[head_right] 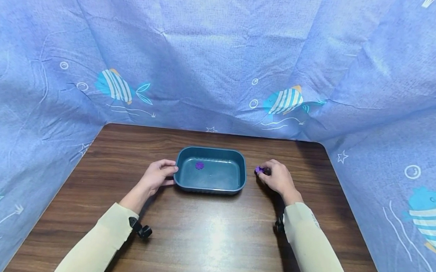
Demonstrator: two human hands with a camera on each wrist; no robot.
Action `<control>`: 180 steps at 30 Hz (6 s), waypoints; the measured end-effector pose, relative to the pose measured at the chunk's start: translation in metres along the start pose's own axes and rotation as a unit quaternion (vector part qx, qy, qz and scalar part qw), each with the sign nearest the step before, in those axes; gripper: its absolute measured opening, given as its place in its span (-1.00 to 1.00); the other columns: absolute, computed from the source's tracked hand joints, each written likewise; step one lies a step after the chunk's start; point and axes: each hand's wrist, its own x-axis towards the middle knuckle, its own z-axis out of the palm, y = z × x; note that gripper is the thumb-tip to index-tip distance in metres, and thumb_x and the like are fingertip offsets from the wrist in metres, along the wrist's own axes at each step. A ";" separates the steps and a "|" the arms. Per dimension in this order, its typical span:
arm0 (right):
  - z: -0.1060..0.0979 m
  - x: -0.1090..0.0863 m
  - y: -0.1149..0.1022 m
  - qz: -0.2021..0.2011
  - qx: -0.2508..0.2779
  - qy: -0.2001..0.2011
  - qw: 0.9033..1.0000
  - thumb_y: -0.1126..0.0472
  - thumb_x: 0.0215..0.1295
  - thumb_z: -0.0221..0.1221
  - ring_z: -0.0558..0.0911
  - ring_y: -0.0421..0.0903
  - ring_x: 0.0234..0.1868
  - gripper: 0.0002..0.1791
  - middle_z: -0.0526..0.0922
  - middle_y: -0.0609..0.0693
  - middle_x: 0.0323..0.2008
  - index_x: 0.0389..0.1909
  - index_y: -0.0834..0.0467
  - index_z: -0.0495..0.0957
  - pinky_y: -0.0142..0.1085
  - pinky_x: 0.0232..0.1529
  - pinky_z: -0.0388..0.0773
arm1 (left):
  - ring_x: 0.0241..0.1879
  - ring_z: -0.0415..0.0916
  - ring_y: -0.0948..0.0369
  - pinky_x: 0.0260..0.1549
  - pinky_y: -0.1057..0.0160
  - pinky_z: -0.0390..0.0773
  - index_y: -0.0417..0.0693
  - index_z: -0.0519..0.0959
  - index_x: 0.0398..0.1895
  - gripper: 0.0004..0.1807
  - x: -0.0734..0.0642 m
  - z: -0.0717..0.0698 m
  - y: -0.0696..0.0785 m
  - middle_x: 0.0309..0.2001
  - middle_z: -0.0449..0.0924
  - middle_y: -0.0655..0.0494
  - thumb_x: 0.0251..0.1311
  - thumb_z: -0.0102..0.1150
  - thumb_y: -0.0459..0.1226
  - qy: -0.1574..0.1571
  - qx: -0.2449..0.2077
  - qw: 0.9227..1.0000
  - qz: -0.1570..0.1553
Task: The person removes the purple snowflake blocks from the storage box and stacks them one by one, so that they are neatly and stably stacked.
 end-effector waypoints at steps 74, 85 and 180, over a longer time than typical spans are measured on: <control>0.061 0.076 -0.148 -0.133 0.053 -0.122 0.982 0.08 0.39 0.32 0.67 -0.06 -0.03 -0.68 0.72 0.03 -0.02 0.07 0.14 0.69 -0.07 0.06 0.67 | -0.03 0.65 0.04 -0.18 0.12 0.80 -0.29 0.53 0.20 -0.64 0.002 0.002 0.002 -0.05 0.62 -0.08 0.38 0.25 -0.37 -0.003 -0.005 1.000 0.001; 0.083 0.087 -0.159 -0.131 0.024 -0.133 0.982 0.09 0.34 0.37 0.69 -0.07 -0.02 -0.71 0.74 -0.01 -0.06 0.01 0.10 0.71 -0.10 0.10 0.68 | -0.11 0.67 0.05 -0.13 0.06 0.79 -0.33 0.51 0.21 -0.61 0.001 -0.001 0.003 -0.01 0.62 -0.16 0.38 0.25 -0.37 -0.008 -0.004 1.000 0.000; 0.017 0.070 -0.115 -0.131 0.038 -0.060 0.989 0.12 0.11 0.37 0.59 -0.10 -0.16 -0.62 0.65 -0.10 -0.12 -0.01 0.06 0.75 -0.21 -0.19 0.58 | -0.03 0.64 0.08 -0.12 0.09 0.79 -0.29 0.52 0.22 -0.61 0.000 0.001 0.001 0.09 0.60 -0.23 0.37 0.26 -0.36 0.006 -0.006 1.000 -0.012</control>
